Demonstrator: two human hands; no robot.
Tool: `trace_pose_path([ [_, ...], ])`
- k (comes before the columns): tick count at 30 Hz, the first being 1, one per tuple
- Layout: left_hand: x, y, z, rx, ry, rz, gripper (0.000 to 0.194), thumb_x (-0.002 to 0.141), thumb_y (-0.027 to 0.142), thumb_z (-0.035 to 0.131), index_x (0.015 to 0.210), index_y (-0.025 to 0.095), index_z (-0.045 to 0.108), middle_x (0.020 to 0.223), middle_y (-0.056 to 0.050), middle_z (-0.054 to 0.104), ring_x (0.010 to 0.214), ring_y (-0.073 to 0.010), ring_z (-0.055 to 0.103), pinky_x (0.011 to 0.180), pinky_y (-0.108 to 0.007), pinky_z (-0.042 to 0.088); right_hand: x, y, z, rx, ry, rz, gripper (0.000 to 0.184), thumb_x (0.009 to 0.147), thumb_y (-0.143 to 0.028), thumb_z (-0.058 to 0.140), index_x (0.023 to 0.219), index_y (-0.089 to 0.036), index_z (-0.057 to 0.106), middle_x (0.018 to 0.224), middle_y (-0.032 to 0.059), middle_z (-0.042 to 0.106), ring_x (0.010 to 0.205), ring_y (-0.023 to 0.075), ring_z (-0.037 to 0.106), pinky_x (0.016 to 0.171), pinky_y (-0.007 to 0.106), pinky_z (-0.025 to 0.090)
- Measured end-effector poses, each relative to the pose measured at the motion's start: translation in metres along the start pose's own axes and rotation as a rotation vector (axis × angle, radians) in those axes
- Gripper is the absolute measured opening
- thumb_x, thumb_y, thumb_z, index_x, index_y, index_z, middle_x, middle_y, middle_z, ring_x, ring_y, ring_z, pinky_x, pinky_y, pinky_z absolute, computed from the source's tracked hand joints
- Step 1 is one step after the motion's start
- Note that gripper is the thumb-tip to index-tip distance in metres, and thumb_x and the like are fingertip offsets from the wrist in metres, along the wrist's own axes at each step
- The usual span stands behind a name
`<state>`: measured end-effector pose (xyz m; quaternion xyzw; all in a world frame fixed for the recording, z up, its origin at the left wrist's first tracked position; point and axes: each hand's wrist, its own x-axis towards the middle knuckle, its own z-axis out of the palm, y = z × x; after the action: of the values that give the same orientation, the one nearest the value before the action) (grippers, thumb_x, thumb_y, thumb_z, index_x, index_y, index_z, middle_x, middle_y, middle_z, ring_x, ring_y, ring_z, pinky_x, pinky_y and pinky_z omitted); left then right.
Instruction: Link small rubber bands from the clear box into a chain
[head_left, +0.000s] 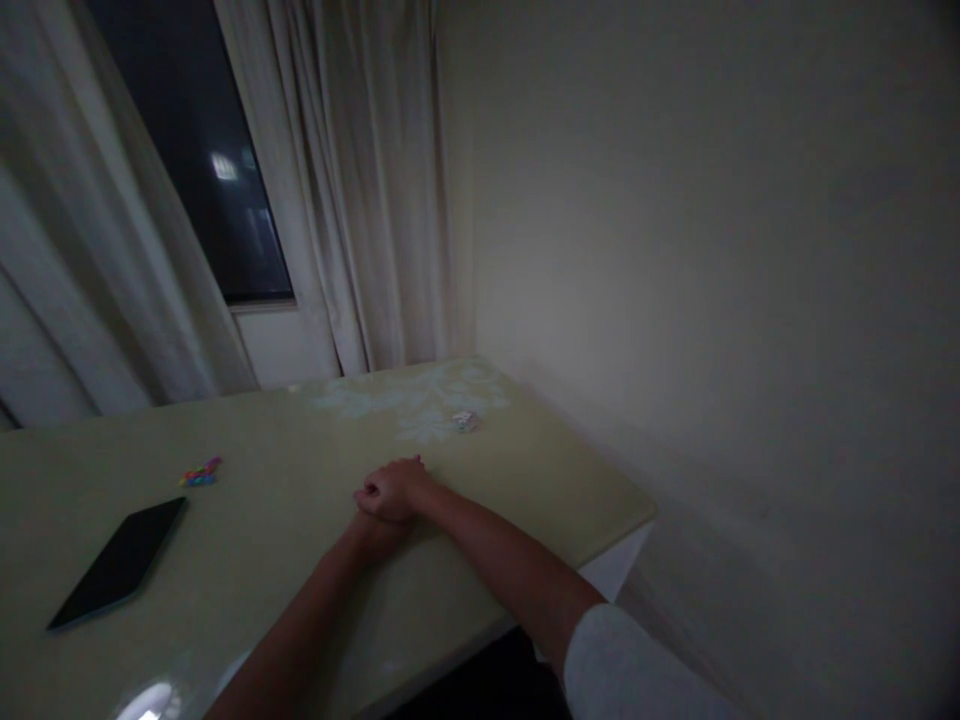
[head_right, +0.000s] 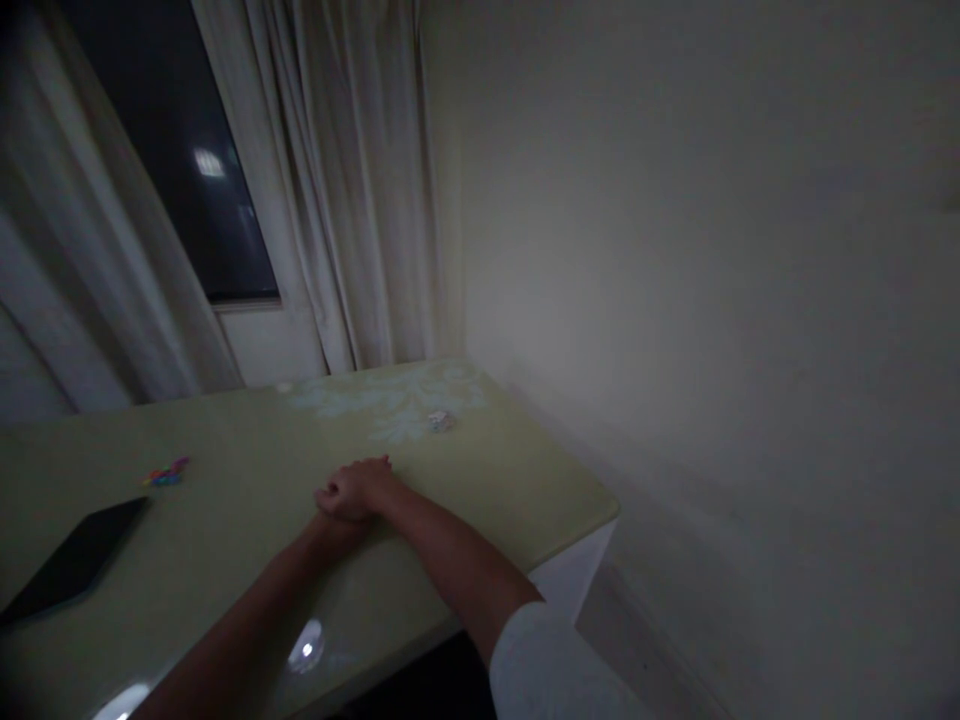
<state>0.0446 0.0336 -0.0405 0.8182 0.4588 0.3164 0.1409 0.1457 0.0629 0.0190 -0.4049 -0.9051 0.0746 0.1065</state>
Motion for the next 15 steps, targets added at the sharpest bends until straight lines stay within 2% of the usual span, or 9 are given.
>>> trace_pose_path([
  [3, 0.001, -0.006, -0.003, 0.06, -0.03, 0.039, 0.03, 0.102, 0.036, 0.066, 0.129, 0.022, 0.066, 0.139, -0.01, 0.064, 0.117, -0.0259, 0.066, 0.101, -0.049, 0.057, 0.001, 0.004, 0.004, 0.024, 0.07, -0.022, 0.03, 0.099, -0.043, 0.056, 0.094, -0.024, 0.078, 0.095, 0.0046, 0.081, 0.085, 0.0255, 0.071, 0.084, 0.038, 0.049],
  [8, 0.005, -0.012, -0.005, 0.13, -0.033, 0.105, 0.039, 0.1, 0.038, 0.068, 0.134, 0.02, 0.064, 0.144, -0.011, 0.061, 0.127, -0.0311, 0.062, 0.107, -0.056, 0.051, -0.005, 0.011, 0.011, 0.065, 0.21, -0.078, 0.026, 0.103, -0.033, 0.053, 0.11, -0.023, 0.075, 0.109, 0.0044, 0.08, 0.102, 0.0218, 0.069, 0.096, 0.032, 0.044],
  [12, 0.007, -0.013, -0.003, 0.167, 0.0, 0.138, 0.044, 0.1, 0.038, 0.068, 0.14, 0.021, 0.06, 0.15, -0.012, 0.057, 0.133, -0.0326, 0.058, 0.112, -0.06, 0.046, -0.005, 0.016, 0.015, 0.072, 0.237, -0.12, 0.027, 0.102, -0.027, 0.054, 0.119, -0.022, 0.074, 0.126, 0.0038, 0.076, 0.12, 0.0209, 0.065, 0.11, 0.032, 0.038],
  [15, 0.007, -0.013, -0.001, 0.209, 0.025, 0.142, 0.045, 0.1, 0.038, 0.067, 0.141, 0.021, 0.059, 0.152, -0.012, 0.055, 0.134, -0.0328, 0.057, 0.112, -0.06, 0.046, -0.001, 0.017, 0.017, 0.055, 0.227, -0.126, 0.026, 0.101, -0.026, 0.055, 0.118, -0.02, 0.074, 0.135, 0.0053, 0.072, 0.129, 0.0209, 0.06, 0.115, 0.033, 0.034],
])
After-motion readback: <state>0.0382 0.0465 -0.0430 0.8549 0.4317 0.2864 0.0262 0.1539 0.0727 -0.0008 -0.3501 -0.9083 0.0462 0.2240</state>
